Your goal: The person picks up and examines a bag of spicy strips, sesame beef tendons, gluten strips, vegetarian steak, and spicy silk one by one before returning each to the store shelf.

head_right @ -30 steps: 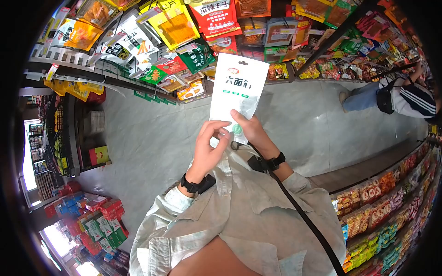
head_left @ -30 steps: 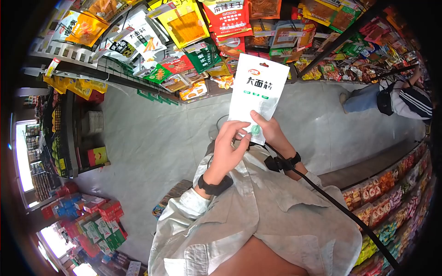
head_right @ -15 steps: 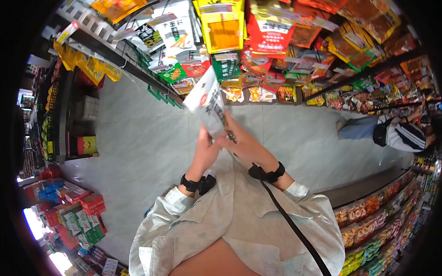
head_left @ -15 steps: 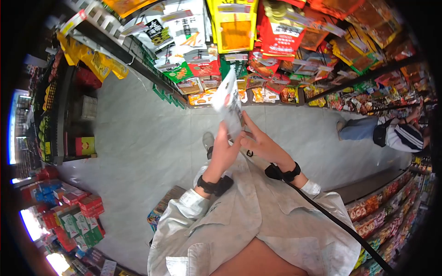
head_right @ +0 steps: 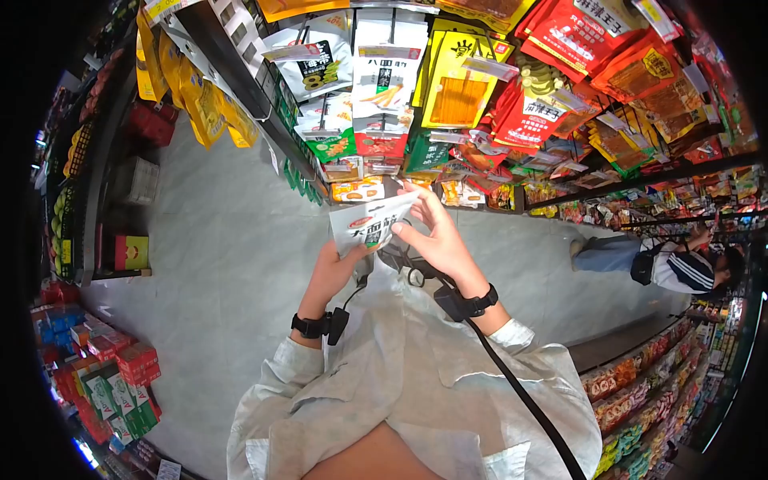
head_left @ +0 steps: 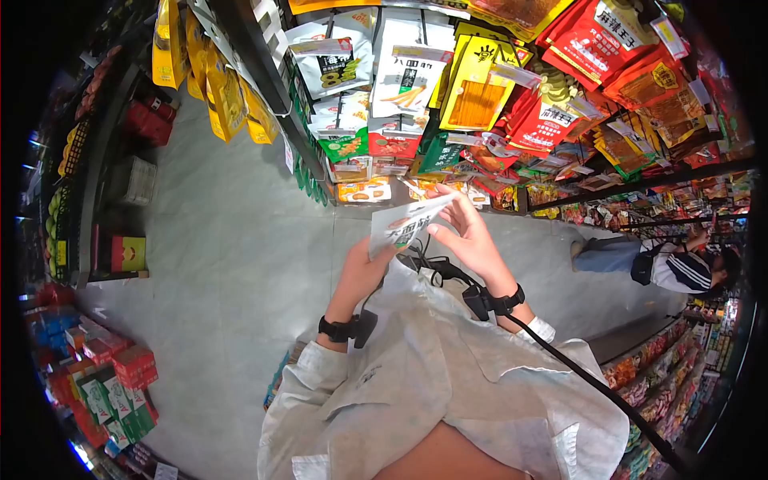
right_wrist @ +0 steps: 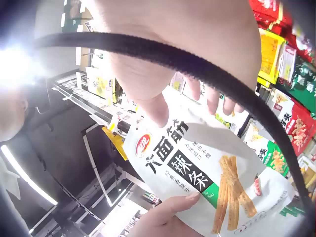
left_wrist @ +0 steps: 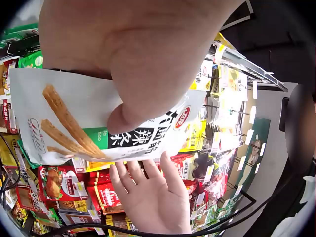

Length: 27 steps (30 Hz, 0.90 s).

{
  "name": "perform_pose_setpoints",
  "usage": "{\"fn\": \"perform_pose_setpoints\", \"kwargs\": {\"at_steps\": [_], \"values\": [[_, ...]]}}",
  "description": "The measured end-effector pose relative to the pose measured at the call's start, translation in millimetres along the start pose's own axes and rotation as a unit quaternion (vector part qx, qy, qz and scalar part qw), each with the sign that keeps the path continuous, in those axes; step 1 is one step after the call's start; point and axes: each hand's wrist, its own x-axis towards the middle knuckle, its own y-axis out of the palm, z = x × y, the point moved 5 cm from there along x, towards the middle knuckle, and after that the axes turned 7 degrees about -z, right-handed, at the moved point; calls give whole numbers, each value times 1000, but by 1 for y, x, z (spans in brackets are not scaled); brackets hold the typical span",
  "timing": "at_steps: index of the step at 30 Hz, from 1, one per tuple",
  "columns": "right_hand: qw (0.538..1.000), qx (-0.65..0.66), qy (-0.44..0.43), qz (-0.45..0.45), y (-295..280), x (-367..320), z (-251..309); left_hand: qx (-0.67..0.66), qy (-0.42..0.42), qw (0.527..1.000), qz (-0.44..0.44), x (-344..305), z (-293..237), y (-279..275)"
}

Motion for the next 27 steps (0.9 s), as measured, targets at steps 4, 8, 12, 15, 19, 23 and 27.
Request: {"fn": "perform_pose_setpoints", "kwargs": {"at_steps": [4, 8, 12, 15, 19, 23, 27], "values": [[998, 65, 9, -18, 3, 15, 4, 25, -52, 997, 52, 12, -4, -1], [995, 64, 53, -58, -11, 29, -12, -19, -25, 998, 53, 34, 14, 13], [994, 62, 47, -75, -22, 62, -19, -35, 22, 998, -44, 63, -10, 15], [995, 57, 22, -85, -35, 99, -21, -121, 94, 979, -135, 92, -46, 18], [991, 106, 33, -81, -46, 156, -6, 0, 275, 939, -207, 130, -80, 21], [984, 166, 16, -57, -52, 204, 11, 185, 276, 931, -149, 165, -121, 31], [987, 162, -16, -12, -57, 240, 9, 272, 255, 899, -228, 192, -125, 42]]}}
